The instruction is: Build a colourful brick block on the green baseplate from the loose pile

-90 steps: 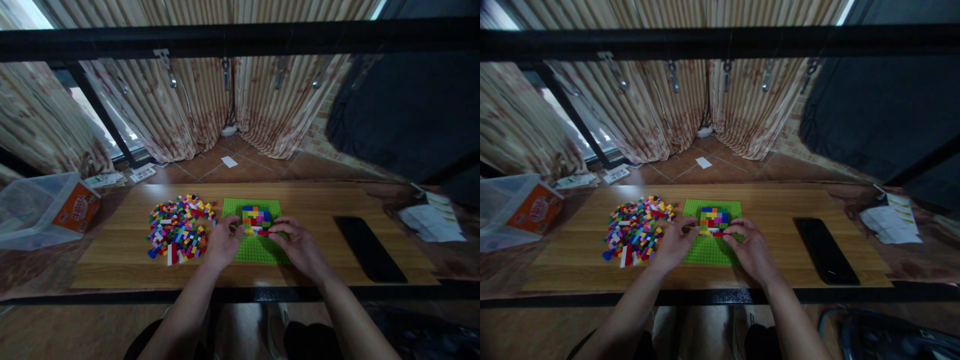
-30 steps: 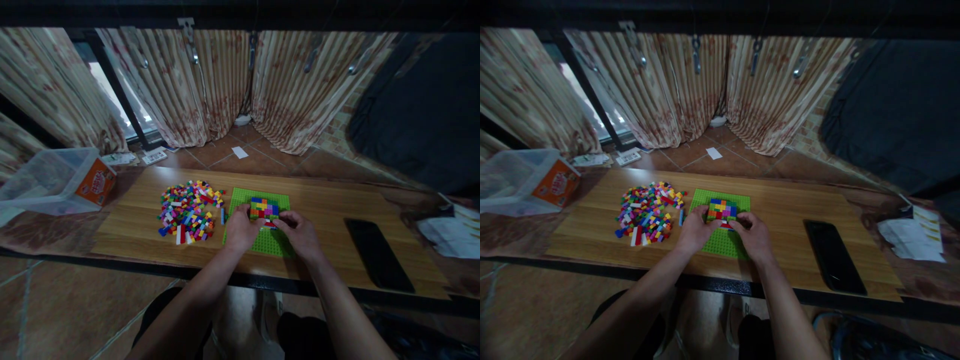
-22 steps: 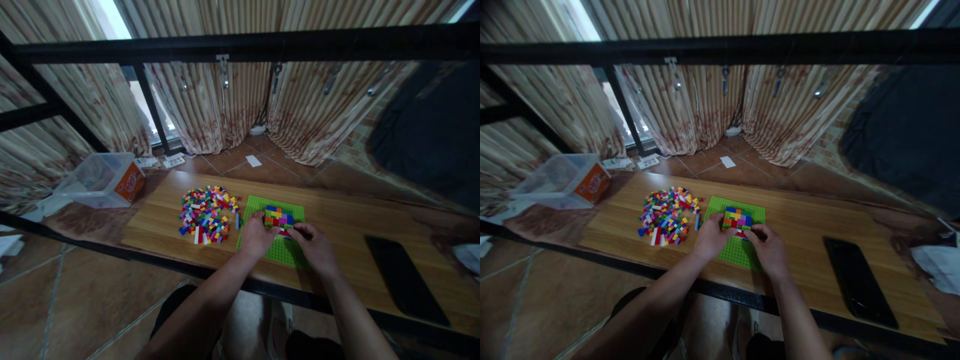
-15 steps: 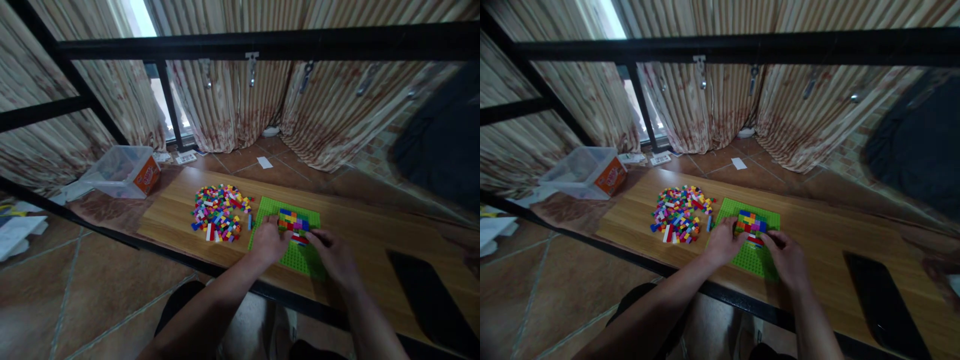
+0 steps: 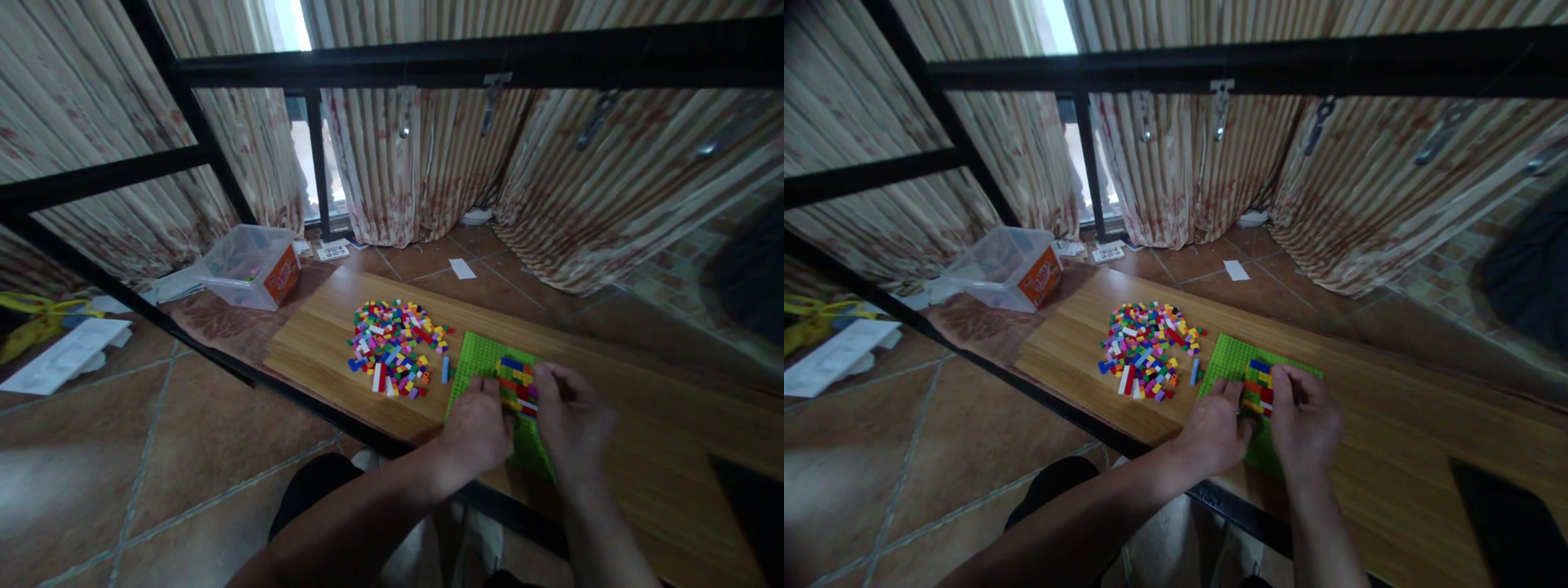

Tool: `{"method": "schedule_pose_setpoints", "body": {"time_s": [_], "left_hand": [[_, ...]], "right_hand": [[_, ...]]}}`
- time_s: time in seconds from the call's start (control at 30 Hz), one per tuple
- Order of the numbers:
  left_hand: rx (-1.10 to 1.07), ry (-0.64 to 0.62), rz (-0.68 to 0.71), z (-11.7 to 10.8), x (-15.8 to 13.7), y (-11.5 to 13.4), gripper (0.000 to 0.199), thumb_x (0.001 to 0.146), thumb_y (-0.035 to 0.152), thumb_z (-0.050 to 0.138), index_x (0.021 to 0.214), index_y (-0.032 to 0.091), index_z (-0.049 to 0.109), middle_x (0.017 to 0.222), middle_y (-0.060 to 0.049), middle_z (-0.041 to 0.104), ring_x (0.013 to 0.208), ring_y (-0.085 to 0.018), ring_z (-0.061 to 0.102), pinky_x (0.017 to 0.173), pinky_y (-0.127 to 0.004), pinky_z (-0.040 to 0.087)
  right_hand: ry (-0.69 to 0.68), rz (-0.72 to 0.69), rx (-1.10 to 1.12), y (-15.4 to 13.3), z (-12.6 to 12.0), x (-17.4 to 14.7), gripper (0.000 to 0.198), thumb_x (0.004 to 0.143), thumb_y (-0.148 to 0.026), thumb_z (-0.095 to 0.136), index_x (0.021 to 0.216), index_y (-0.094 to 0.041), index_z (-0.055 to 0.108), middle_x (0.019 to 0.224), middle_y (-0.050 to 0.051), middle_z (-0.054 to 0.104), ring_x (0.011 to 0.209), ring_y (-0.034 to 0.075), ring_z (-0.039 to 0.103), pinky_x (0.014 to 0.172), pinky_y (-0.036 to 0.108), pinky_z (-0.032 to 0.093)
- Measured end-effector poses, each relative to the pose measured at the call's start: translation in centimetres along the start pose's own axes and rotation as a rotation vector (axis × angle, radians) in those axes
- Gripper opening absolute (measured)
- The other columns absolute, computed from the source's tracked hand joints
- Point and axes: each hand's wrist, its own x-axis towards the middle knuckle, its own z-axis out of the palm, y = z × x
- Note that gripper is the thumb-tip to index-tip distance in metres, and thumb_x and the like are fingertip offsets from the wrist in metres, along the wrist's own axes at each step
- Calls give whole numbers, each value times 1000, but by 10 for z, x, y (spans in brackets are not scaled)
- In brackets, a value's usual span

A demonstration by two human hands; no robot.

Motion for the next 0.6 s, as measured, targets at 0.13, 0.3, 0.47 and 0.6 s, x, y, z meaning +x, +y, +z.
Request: {"method": "schedule_pose_setpoints", "body": {"time_s": [0.13, 0.3, 0.47, 0.6], "left_hand": [[29, -1, 53, -5, -6, -7, 46, 77, 20, 53, 122, 9, 56, 116, -19, 61, 100, -28, 62, 87, -38, 54], [63, 22, 37, -22, -8, -17, 33, 76, 14, 51, 105, 13, 68, 96, -16, 71, 90, -27, 67, 79, -36, 54], [-98, 253, -113, -66, 4, -39, 29, 76, 9, 46, 73, 20, 73, 75, -4, 73, 73, -18, 67, 73, -29, 50], [-313, 512, -173, -104, 19, -64, 23, 73, 11, 49, 68, 18, 70, 70, 0, 71, 66, -14, 62, 65, -23, 47]], "right_hand": [[-117, -138, 21, -16, 19, -9, 25, 85, -42, 57, 88, -21, 70, 88, 7, 71, 80, 21, 66, 74, 35, 50], [-336, -331, 31, -32, 40, -17, 22, 91, -34, 52, 94, -22, 70, 93, 6, 71, 87, 21, 66, 80, 35, 50], [-478, -425, -49, -40, 60, -17, 27, 92, -24, 46, 105, -24, 70, 100, 7, 69, 93, 23, 62, 83, 38, 49], [-555, -527, -182, -43, 80, -19, 34, 88, -14, 48, 111, -25, 70, 106, 8, 67, 100, 26, 56, 89, 42, 46]]}}
